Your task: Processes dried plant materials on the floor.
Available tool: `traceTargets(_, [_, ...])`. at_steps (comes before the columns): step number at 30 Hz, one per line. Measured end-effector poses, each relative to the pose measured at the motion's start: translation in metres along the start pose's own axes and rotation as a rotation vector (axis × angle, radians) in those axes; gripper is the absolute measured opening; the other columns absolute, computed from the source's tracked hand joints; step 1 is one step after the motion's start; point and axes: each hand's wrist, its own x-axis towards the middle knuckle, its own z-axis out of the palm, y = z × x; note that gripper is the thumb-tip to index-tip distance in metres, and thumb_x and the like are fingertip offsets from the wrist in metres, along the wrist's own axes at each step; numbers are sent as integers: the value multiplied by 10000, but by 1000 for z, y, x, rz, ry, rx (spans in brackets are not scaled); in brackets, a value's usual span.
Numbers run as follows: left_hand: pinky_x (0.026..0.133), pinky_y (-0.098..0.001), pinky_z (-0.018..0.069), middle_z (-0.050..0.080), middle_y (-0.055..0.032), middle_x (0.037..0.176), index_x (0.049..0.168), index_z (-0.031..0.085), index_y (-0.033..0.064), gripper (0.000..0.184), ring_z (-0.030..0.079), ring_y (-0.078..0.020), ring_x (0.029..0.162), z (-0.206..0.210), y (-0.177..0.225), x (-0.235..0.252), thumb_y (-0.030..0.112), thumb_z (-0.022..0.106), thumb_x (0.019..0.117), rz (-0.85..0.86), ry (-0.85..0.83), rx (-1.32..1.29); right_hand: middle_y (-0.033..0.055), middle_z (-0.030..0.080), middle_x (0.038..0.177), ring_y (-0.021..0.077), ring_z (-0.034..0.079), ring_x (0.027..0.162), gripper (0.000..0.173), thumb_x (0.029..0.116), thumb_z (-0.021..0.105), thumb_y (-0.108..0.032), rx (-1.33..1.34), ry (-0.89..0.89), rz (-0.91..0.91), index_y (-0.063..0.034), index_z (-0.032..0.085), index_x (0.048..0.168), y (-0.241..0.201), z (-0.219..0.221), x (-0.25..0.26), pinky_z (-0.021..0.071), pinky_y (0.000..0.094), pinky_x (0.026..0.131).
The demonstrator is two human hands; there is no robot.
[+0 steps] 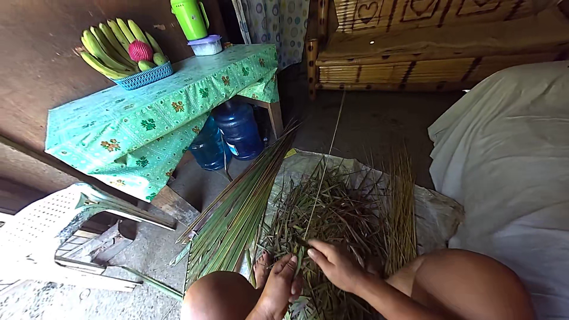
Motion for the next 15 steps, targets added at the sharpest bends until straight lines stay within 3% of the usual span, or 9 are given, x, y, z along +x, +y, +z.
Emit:
traceTargets(3, [399, -131, 357, 431, 96, 533, 1060, 564, 90, 337, 395, 22, 400, -1, 1, -3, 186, 245, 1110, -25, -36, -55, 179, 730, 1091, 327, 713, 1005, 434, 1081, 425, -312, -145, 118, -66, -23, 674, 1289, 5, 6, 3, 553, 524, 891])
traceTargets(7, [395, -134, 358, 434, 101, 538, 1052, 580, 96, 322, 393, 21, 400, -5, -1, -6, 180, 273, 1103, -39, -85, -19, 200, 713, 1199, 343, 689, 1118, 448, 1090, 431, -304, -112, 201, 80, -23, 628, 1377, 16, -20, 15, 510, 549, 999])
traceTargets(9, [406, -139, 367, 447, 103, 544, 1059, 596, 108, 318, 400, 18, 408, -8, -4, -11, 183, 290, 1099, -52, -126, -1, 174, 708, 1042, 285, 680, 933, 423, 1098, 422, -281, 20, 274, 168, -20, 628, 1359, 27, -38, 24, 528, 506, 898])
traceTargets(11, [414, -144, 371, 457, 103, 543, 1085, 621, 107, 319, 405, 17, 413, -13, -6, -14, 183, 311, 1094, -46, -160, 7, 68, 608, 790, 163, 570, 696, 383, 1096, 418, -248, 116, 380, 169, -12, 663, 1271, 45, -50, 33, 507, 376, 720])
traceTargets(12, [418, -148, 375, 460, 103, 543, 1119, 634, 103, 325, 408, 16, 415, -15, -6, -14, 183, 321, 1090, -37, -178, 9, 26, 574, 742, 114, 534, 649, 363, 1096, 425, -240, 146, 419, 158, -14, 671, 1239, 51, -54, 35, 487, 322, 678])
traceTargets(13, [423, -150, 381, 465, 106, 550, 1165, 642, 101, 334, 411, 16, 418, -18, -5, -15, 186, 329, 1088, -32, -201, 15, 15, 578, 746, 98, 530, 647, 365, 1095, 432, -241, 158, 444, 149, -15, 667, 1257, 53, -57, 36, 485, 304, 675])
traceTargets(15, [433, -149, 395, 485, 111, 566, 1226, 651, 116, 331, 427, 18, 428, -24, -3, -15, 202, 363, 1088, -31, -265, 28, 72, 639, 838, 141, 574, 713, 389, 1095, 440, -248, 134, 487, 142, -10, 641, 1329, 46, -64, 34, 509, 352, 742])
